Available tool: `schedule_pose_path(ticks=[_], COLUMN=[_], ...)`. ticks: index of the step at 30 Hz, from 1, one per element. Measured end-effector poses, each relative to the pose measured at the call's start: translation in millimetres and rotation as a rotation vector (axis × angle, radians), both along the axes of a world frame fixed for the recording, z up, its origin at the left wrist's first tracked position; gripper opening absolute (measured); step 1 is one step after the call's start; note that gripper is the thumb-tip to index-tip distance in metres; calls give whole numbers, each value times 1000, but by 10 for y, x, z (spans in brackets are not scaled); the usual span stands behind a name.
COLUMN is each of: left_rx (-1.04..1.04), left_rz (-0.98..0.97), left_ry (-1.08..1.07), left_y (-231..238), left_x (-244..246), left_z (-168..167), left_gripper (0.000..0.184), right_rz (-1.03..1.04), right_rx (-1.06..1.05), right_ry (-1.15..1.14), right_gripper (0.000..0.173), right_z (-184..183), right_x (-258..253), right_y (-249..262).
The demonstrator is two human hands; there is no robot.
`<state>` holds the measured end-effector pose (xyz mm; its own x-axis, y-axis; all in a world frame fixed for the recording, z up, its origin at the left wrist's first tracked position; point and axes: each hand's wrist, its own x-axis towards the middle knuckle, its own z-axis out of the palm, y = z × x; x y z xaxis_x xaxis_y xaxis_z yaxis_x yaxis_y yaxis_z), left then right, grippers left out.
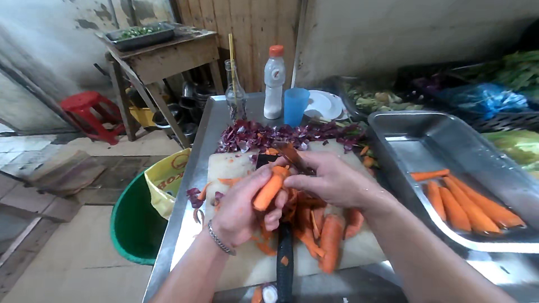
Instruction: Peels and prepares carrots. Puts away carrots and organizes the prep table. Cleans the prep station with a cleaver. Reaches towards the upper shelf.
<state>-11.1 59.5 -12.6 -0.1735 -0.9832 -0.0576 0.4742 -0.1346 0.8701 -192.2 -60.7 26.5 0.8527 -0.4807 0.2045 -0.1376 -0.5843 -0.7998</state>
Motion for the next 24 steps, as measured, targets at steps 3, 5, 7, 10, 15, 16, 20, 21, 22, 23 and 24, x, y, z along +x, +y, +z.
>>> schedule_pose_path(ticks=[3,5,7,10,15,16,20,21,22,23,24], left_rx=[13,38,57,136,81,41,27,31,34,36,36], left_rz=[88,210,289,411,451,426,427,432,437,435,426], left_ry=[6,-39,-66,-35,-23,-33,-23,-23,-22,-22,-23], left_y=[5,5,-5,-14,16,16,7,15,19,19,24], left_x=[-15,-55,-84,-118,-72,-63,-49,-40,-37,-33,-23], left_z=[23,45,47,74,82,75,75,74,76,76,71], left_gripper=[41,43,44,44,42,43,43,43,42,42,42], right_rz=[-137,-239,-284,-290,-312,-333,-368,-366,-367,-378,-397], right_rx=[-163,-266,-341,-464,-605,-635,-666,-668,-667,-653,-595], right_ry=[29,107,140,126,131,115,120,119,118,127,156], right_gripper=[34,55,56,48,50,51,52,53,53,52,51], right_z=[-40,-32,-53,-118,-239,-260,-268,-280,-292,-293,-269], right_x=[53,77,100,184,299,294,327,346,356,355,341], right_y=[41,81,144,308,331,280,263,261,245,209,154])
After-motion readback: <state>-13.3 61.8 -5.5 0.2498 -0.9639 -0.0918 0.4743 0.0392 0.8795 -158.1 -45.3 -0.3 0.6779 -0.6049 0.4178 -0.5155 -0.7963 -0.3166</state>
